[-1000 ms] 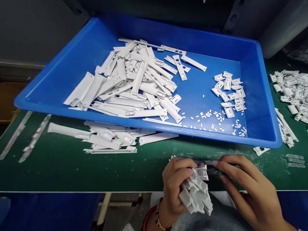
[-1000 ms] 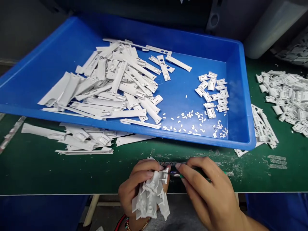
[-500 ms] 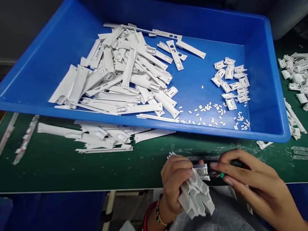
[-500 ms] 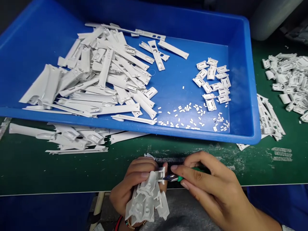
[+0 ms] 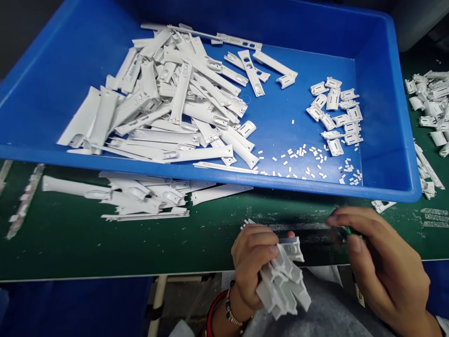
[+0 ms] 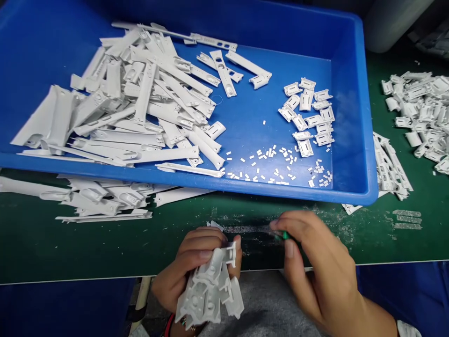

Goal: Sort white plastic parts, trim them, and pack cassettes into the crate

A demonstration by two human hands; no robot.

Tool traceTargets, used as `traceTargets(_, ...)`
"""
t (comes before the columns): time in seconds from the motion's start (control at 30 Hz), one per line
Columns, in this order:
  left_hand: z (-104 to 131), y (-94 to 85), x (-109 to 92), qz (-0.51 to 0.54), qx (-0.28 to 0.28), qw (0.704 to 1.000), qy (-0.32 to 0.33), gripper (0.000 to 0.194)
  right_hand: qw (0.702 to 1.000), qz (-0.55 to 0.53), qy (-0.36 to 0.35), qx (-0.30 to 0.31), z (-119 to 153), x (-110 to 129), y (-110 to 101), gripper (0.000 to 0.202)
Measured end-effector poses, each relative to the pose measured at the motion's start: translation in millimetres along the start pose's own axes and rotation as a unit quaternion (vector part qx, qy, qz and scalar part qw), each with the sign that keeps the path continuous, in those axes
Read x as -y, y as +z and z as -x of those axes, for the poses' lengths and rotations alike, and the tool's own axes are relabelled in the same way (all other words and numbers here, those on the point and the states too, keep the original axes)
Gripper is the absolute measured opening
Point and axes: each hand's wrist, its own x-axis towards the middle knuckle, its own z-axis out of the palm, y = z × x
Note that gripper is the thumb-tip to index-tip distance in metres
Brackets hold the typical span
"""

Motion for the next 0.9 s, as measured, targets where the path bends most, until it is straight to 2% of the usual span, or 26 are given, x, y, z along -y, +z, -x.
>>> traceTargets(0.13, 3.0, -0.3, 1.7, 0.006, -0.004, 1.0, -0.003, 0.013, 0.993, -0.044, -0.045, 0.103, -8.0, 8.4, -3.0, 0.018)
traceTargets(0.2, 5.5, -0.3, 2.1, 0.015, -0.005, 1.0, -0.012, 0.014, 0.988, -0.034, -0.079, 0.128, -15.8, 10.8, -1.7, 0.012)
traceTargets(0.3, 6.6, 0.1, 2.3, 0.023, 0.0, 1.0, -0.005, 0.016, 0.983, -0.019, -0.107, 0.146, -24.0, 10.9, 1.5, 0.014)
traceTargets(0.43, 3.5, 0.4, 1.9, 0.015, 0.002, 1.0, 0.016, 0.018, 0.982, 0.002, -0.121, 0.147, -24.4, 9.3, 3.8, 0.024)
traceTargets(0.57, 2.0, 0.5, 1.9, 0.015, 0.016, 1.0, 0.014, 0.022, 0.983, 0.028, -0.132, 0.123, -22.6, 10.0, 4.7, 0.032)
traceTargets(0.7, 3.1, 0.8, 2.6, 0.023, 0.011, 1.0, 0.003, 0.015, 0.982, 0.063, -0.146, 0.099, -25.8, 10.9, 3.3, 0.036)
traceTargets(0.8, 3.9, 1.6, 3.0, 0.032, 0.006, 0.999, -0.005, 0.017, 0.98, 0.038, -0.149, 0.123, -26.4, 9.4, -1.4, 0.034)
traceTargets(0.9, 6.1, 2.8, 3.8, 0.028, -0.002, 1.0, -0.005, 0.013, 0.988, 0.015, -0.101, 0.112, -19.9, 5.3, -4.9, 0.021)
